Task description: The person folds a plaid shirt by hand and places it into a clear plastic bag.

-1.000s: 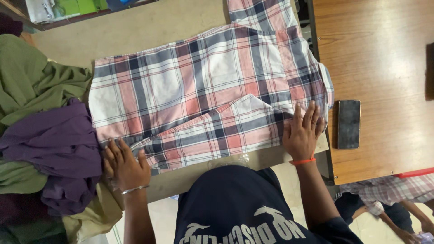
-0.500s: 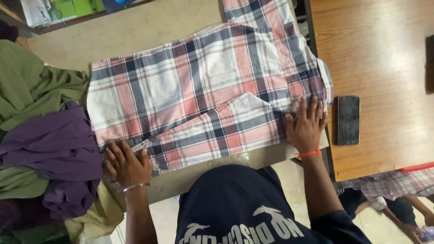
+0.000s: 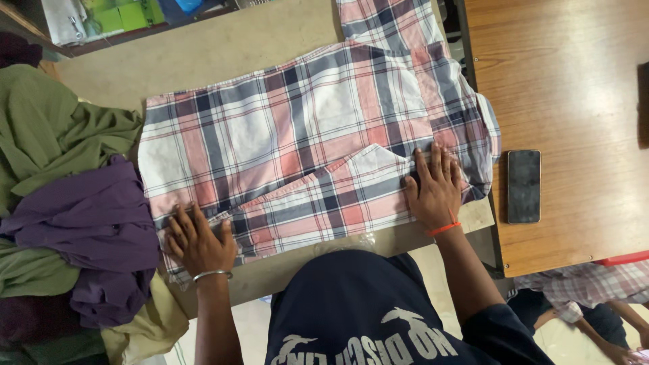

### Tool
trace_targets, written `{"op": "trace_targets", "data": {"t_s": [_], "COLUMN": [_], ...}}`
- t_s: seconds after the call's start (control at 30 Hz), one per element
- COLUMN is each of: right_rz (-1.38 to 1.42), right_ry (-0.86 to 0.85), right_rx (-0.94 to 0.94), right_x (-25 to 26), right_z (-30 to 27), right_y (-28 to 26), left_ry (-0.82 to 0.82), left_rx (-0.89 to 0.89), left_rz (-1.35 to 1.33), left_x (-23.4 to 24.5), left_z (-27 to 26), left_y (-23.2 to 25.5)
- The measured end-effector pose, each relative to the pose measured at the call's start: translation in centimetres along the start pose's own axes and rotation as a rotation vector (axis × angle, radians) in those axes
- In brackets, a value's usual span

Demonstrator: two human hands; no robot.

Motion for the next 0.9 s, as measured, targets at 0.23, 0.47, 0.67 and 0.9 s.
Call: {"op": "trace_targets", "data": {"t_s": [0.23, 0.47, 0.67, 0.9], "right_rz": [-0.004, -0.007, -0.009, -0.007], "right_ry": [0.013, 0.012, 0.021, 0.019], "right_rx": [0.004, -0.006, -0.008, 0.004], "right_x": [-0.22, 0.03, -0.07, -0.06], "right_z": [0.00, -0.04, -0.02, -0.13], "right_y": [0.13, 0.02, 0.15, 0.27], "left_ry": [0.009, 0.020, 0.000, -0.006], "left_rx": [0.002, -0.011, -0.002, -0.001], "left_rz": [-0.031, -0.014, -0.017, -0.020], "left_x": [-0.19, -0.21, -0.67, -0.69], "left_z": [0.19, 0.10, 0.14, 0.08], "left_y": [-0.02, -0.05, -0.31, -0.24]}}
Point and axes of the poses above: each hand's wrist, its own z-axis towards the middle knuckle, its own x-axis out of the back of the hand, y = z × x, the point moved 2 cm from there along z, towards the middle knuckle, and after that the axes turned 7 degrees about -x, right-handed, at the moved point
